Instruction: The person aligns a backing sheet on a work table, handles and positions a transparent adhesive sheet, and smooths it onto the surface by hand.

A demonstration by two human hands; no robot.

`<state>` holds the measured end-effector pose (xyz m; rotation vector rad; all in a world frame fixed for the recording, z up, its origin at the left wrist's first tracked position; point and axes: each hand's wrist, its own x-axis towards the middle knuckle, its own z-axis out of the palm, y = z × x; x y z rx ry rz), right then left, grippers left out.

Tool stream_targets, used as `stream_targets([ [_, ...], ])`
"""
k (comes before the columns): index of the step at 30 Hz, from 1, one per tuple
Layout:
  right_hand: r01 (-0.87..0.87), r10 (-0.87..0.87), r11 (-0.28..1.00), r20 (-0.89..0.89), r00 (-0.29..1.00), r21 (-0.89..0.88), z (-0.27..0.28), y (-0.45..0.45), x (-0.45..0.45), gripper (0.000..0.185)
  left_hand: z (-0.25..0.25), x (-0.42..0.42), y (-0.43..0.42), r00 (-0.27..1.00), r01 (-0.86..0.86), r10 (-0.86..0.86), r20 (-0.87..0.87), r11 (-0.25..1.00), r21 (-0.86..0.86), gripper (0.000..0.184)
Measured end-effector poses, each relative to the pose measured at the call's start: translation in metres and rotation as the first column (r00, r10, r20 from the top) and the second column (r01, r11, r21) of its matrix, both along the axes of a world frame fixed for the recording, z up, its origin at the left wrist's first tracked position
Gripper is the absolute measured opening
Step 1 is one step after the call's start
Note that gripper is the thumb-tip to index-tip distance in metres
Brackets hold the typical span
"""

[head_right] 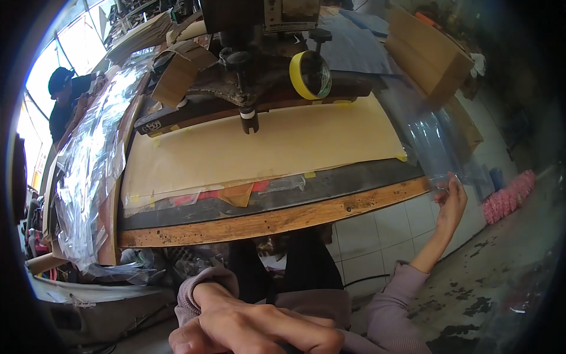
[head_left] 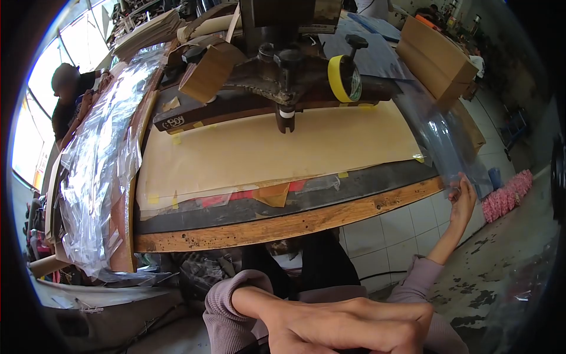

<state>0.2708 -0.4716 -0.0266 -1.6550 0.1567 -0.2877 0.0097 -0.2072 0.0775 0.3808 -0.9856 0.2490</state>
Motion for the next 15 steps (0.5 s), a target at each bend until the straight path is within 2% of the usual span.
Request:
stream_targets([
  [8,-0.149,0.149,0.989,-0.018,0.989,-0.019,-0.002,-0.013,-0.001,0.029,-0.002,0.005,0.008,0.997,0.032,-0.030,0.072,0.999,-0.029,0.060],
  [11,-0.138,0.136,0.987,-0.032,0.990,-0.086,0.001,-0.012,0.004,0.030,-0.007,0.002,0.017,0.999,0.024,-0.024,0.025,1.000,0.013,0.060],
  [12,-0.083,0.066,0.966,-0.077,0.995,-0.245,0.003,-0.011,0.007,0.034,-0.004,0.003,0.034,0.999,-0.031,0.035,-0.024,0.988,0.153,0.056],
  [14,0.012,-0.097,0.839,-0.128,0.987,-0.544,0.016,-0.008,0.014,0.042,0.002,0.005,0.068,0.986,-0.115,0.157,-0.060,0.890,0.440,0.050],
  [15,0.122,-0.223,0.677,-0.044,0.974,-0.726,0.030,-0.002,0.011,0.047,-0.008,0.001,0.074,0.916,-0.357,0.400,0.012,0.802,0.479,0.058],
])
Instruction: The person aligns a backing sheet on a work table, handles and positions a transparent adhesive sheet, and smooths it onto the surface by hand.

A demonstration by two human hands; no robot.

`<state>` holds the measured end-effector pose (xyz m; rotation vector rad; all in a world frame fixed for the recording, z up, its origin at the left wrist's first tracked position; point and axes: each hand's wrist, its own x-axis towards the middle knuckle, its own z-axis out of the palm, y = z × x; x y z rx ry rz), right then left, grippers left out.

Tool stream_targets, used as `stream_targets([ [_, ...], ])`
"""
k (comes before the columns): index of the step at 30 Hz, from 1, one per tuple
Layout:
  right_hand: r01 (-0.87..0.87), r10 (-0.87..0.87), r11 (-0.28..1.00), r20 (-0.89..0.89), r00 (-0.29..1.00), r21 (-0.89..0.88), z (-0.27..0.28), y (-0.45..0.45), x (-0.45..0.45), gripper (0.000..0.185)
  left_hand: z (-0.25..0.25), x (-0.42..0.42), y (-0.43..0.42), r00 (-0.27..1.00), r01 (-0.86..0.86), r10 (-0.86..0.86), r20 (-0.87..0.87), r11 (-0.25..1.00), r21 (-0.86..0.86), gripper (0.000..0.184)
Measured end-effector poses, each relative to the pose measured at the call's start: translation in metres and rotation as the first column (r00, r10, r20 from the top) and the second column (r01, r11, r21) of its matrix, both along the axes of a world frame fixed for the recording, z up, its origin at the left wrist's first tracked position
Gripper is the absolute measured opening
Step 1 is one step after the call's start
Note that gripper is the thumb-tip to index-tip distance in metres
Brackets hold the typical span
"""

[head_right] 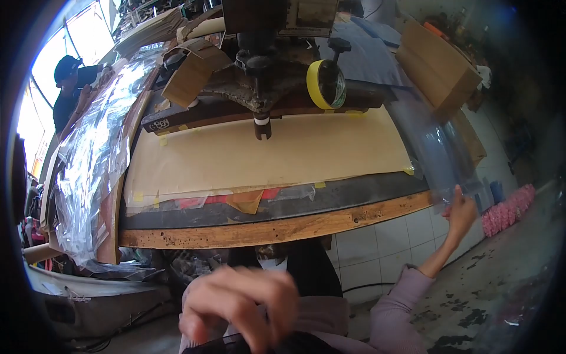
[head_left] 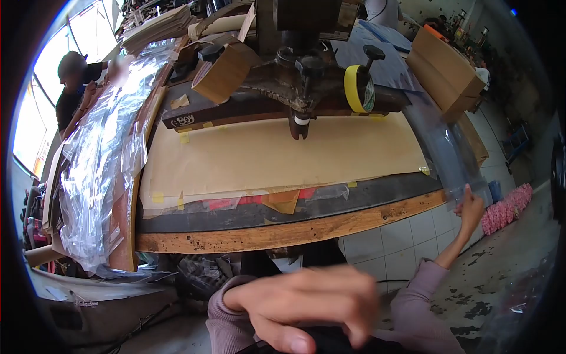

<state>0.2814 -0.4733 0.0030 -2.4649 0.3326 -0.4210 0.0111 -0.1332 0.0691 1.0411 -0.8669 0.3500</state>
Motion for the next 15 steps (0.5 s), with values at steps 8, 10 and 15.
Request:
stream_targets([
  [8,-0.073,0.233,0.842,0.240,0.942,-0.534,0.093,0.106,0.053,0.052,-0.057,-0.021,0.098,-0.081,-0.458,0.904,0.420,-0.408,0.790,0.017],
  [10,-0.268,0.449,0.829,0.299,0.842,-0.492,0.085,0.136,0.126,0.051,-0.070,-0.023,0.101,-0.147,-0.409,0.887,0.438,-0.458,0.789,0.018],
  [15,-0.198,0.416,0.729,0.195,0.888,-0.656,0.016,0.180,0.285,0.055,-0.074,-0.023,0.095,-0.169,-0.396,0.880,0.443,-0.473,0.787,0.017],
])
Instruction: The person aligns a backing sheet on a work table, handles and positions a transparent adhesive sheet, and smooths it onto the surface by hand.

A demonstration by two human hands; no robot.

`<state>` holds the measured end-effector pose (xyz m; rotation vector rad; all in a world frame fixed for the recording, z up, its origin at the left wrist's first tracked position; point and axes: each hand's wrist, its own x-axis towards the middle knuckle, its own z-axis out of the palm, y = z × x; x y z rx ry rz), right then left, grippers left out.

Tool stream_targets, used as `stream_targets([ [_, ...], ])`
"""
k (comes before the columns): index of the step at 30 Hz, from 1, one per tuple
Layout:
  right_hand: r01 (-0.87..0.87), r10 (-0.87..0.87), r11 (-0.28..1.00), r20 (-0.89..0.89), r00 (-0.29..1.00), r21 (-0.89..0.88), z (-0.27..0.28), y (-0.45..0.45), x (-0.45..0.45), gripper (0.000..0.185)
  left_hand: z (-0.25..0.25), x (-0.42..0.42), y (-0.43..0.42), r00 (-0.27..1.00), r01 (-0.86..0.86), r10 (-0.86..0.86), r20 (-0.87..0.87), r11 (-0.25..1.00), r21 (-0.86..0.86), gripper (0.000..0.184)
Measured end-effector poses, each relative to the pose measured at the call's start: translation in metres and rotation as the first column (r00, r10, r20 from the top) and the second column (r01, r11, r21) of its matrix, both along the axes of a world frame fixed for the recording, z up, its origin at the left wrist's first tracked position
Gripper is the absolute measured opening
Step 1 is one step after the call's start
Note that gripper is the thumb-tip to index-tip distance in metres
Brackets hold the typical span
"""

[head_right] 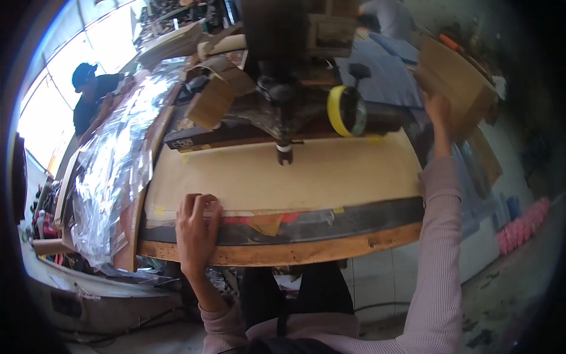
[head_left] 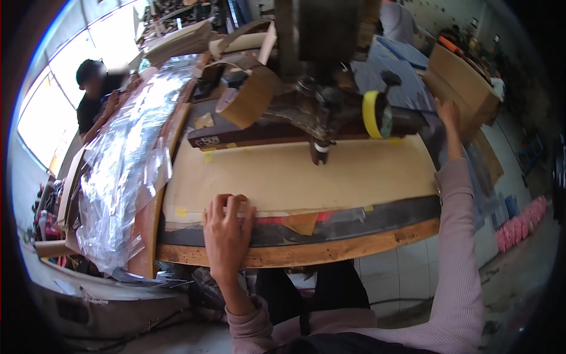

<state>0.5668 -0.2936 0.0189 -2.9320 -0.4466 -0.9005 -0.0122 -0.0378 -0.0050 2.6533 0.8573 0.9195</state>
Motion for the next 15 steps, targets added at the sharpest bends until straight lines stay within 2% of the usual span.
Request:
stream_targets([
  [2,0.154,-0.123,0.970,-0.165,0.978,0.187,-0.032,0.009,0.043,0.055,0.001,-0.001,0.002,1.000,0.012,-0.012,0.013,1.000,0.006,0.017],
  [4,0.354,-0.377,0.918,0.115,0.919,0.178,-0.051,0.030,0.014,0.051,0.004,-0.001,0.002,1.000,0.021,-0.021,0.006,1.000,0.013,0.017],
  [7,0.334,-0.302,0.931,-0.200,0.932,0.146,-0.025,0.042,-0.015,0.054,0.005,-0.003,0.004,1.000,0.001,-0.001,0.004,1.000,-0.009,0.017],
  [10,0.338,-0.332,0.932,-0.070,0.941,0.133,-0.046,0.038,0.007,0.050,0.005,0.000,0.001,1.000,-0.007,0.007,-0.007,0.999,-0.049,0.018],
  [15,0.267,-0.271,0.960,0.042,0.962,0.084,-0.045,0.045,0.000,0.030,0.002,0.002,0.000,0.999,-0.047,0.046,-0.022,0.998,-0.052,0.019],
])
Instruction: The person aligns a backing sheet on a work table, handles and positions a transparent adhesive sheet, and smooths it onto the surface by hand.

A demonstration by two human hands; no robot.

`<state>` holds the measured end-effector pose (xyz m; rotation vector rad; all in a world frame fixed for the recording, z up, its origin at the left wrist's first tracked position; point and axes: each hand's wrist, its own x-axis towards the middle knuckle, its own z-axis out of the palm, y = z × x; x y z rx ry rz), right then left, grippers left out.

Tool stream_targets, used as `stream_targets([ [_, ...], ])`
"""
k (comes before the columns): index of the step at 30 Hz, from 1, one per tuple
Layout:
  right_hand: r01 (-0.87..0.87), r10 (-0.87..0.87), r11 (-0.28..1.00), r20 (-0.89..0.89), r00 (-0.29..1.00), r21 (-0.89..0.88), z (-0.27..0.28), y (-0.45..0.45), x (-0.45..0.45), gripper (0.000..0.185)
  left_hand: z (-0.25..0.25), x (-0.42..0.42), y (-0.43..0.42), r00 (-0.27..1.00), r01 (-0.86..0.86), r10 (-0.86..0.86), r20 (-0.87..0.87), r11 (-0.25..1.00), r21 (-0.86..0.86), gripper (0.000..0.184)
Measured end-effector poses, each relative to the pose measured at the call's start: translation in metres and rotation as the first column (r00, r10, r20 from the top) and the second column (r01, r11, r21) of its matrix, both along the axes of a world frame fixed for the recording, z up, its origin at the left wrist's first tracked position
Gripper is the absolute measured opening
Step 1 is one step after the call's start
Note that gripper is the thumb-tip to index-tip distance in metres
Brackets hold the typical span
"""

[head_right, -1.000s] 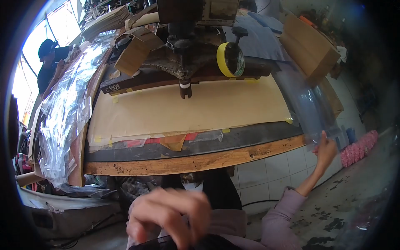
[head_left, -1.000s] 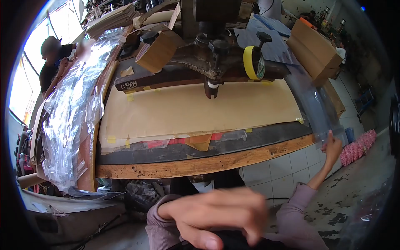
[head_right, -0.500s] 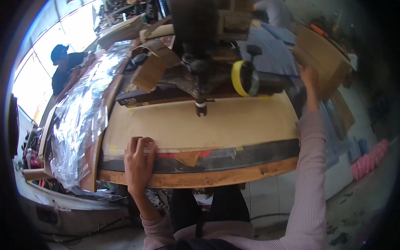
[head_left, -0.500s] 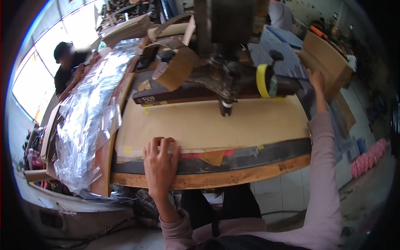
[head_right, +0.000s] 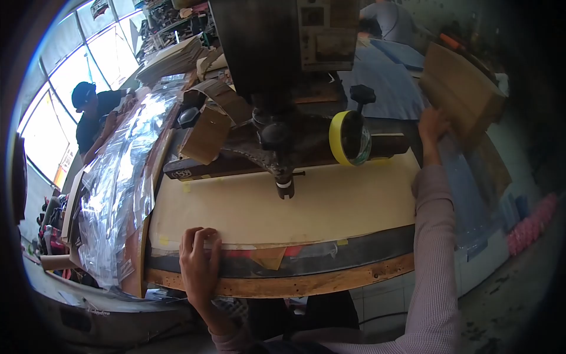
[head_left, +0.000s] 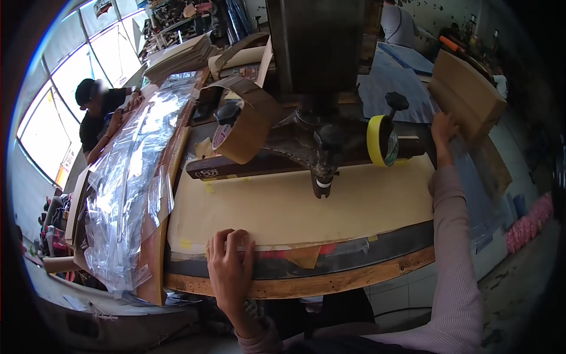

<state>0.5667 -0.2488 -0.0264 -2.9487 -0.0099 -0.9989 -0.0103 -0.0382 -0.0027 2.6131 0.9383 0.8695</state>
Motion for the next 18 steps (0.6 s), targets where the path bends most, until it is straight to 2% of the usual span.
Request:
stream_targets([
  [3,0.008,-0.008,0.999,0.019,1.000,-0.034,0.000,0.002,0.003,0.025,0.001,0.000,-0.002,1.000,-0.003,0.003,-0.006,1.000,0.008,0.019],
  [6,0.014,0.015,0.991,0.212,0.977,-0.131,-0.003,0.004,-0.003,0.021,0.003,0.000,-0.003,1.000,0.000,0.000,-0.011,1.000,0.026,0.018],
  [9,-0.006,0.031,0.980,0.124,0.992,-0.199,0.002,0.005,-0.007,0.020,0.003,-0.001,-0.004,1.000,0.001,0.000,-0.015,1.000,0.014,0.019],
  [12,-0.046,0.078,0.981,0.161,0.984,-0.190,0.003,0.007,-0.011,0.019,0.003,0.000,-0.004,1.000,-0.005,0.006,-0.019,1.000,0.020,0.018],
  [15,-0.152,0.170,0.984,0.248,0.954,-0.089,-0.002,0.003,0.001,0.019,0.002,-0.001,-0.005,1.000,-0.009,0.009,-0.014,1.000,0.007,0.018],
  [18,-0.122,0.140,0.989,0.268,0.953,-0.083,0.000,0.006,0.004,0.017,0.002,-0.001,-0.005,1.000,-0.009,0.009,-0.013,1.000,-0.009,0.018],
])
